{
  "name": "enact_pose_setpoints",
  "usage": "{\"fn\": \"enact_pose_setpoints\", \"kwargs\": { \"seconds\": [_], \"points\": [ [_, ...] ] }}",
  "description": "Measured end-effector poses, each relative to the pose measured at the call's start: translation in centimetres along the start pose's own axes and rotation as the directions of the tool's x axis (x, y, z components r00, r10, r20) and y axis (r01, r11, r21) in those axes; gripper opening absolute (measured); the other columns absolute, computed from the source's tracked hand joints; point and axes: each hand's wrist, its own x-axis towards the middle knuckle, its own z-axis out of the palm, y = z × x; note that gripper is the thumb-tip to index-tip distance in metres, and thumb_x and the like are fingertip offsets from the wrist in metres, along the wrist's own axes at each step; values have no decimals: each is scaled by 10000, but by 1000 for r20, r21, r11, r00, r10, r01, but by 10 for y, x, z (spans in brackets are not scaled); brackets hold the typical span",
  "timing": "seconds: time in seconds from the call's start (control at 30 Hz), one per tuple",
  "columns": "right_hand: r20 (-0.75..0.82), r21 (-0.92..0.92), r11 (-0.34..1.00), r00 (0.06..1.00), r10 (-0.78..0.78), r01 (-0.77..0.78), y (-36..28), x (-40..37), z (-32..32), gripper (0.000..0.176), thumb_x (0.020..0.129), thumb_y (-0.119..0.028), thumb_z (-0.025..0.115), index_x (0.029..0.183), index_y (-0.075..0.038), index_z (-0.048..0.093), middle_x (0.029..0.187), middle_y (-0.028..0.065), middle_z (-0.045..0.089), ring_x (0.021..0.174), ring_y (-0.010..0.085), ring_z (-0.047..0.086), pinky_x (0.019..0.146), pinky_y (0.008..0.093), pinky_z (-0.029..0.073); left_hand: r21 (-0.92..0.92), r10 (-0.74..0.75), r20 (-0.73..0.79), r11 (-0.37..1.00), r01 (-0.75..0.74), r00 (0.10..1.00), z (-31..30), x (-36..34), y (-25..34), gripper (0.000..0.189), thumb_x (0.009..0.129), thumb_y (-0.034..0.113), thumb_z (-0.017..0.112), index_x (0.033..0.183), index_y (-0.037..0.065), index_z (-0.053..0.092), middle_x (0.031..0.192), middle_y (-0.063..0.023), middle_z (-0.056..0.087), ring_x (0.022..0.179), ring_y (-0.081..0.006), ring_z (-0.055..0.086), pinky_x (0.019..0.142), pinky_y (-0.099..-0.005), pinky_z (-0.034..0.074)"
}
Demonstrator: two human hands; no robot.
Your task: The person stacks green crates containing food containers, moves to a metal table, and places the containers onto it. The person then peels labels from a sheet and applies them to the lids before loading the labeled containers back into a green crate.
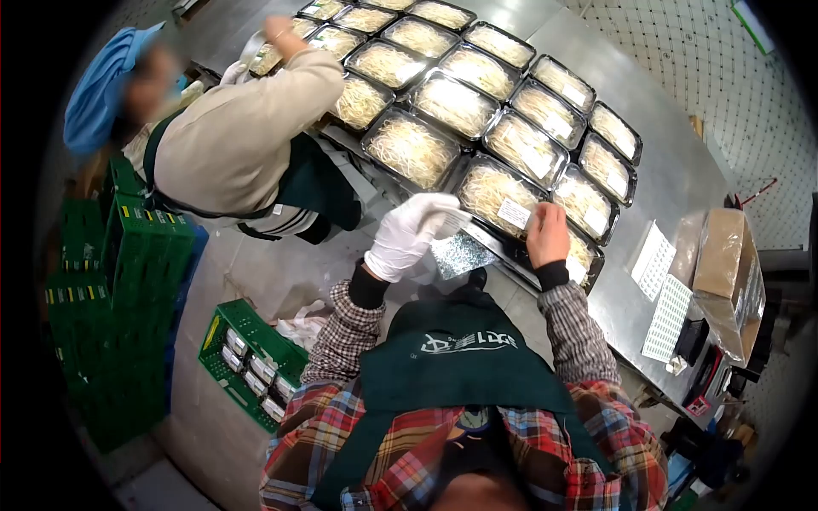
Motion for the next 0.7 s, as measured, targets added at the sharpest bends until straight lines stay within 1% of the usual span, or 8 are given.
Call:
{"fn": "enact_pose_setpoints", "kwargs": {
  "seconds": [0.07,0.13,0.2,0.3,0.43,0.53,0.57,0.7],
  "points": [
    [331,569,807,942,-48,-158,-53,1,-26,303,850,-167,636,1098,-14,556,915,60,600,694,115,504,621,270,435,145,84,56,985,-91,995,1,3,3,102,874,111,601,931,34,634,829,-95,615,733,-201,612,661,-277,484],
    [557,759,506,811,-180,-409,-98,-1,-36,303,858,-185,653,1085,4,586,866,18,617,671,56,486,592,230,423,184,16,13,983,-18,1000,7,2,-3,99,865,129,621,881,32,637,743,-73,597,660,-202,592,622,-273,476],
    [646,677,599,736,-203,-428,-102,5,-30,240,859,-168,656,1015,13,633,806,-1,625,652,45,503,589,204,424,149,-126,12,981,123,992,-3,1,-10,152,837,154,662,878,9,640,708,-68,628,619,-170,598,593,-257,477],
    [517,703,643,839,-166,-306,-111,29,-18,194,854,-157,655,909,29,664,743,7,639,649,46,540,576,198,423,89,-305,59,950,300,950,-20,-7,-15,187,822,158,676,906,-6,649,740,-83,658,637,-148,620,592,-245,481],
    [330,538,840,934,-135,-69,-99,89,59,277,840,-243,644,876,32,664,674,85,653,615,101,591,570,247,455,359,-265,86,907,218,961,-63,-20,-30,158,806,117,680,884,-20,674,876,-122,675,768,-147,650,659,-245,496],
    [336,213,974,929,-152,83,-134,96,111,403,816,-421,619,833,-22,676,713,172,654,662,302,649,603,412,491,-23,-280,36,959,281,959,-73,-32,-29,210,841,108,656,1024,5,641,953,-73,657,852,-135,624,739,-248,493],
    [328,16,986,931,-162,166,-141,95,118,432,816,-456,602,805,-29,666,716,174,654,675,332,644,610,432,491,-421,-344,65,842,339,937,-71,-34,-27,245,851,53,631,1086,-12,609,1025,-56,645,896,-117,608,782,-232,485],
    [359,-365,871,913,-195,329,-150,95,119,457,826,-499,569,790,-45,609,682,147,653,636,329,646,557,441,484,-484,-343,-77,834,266,936,-79,-33,-16,232,862,33,605,1087,-23,600,1045,-52,645,901,-99,609,805,-222,481]
  ]
}}
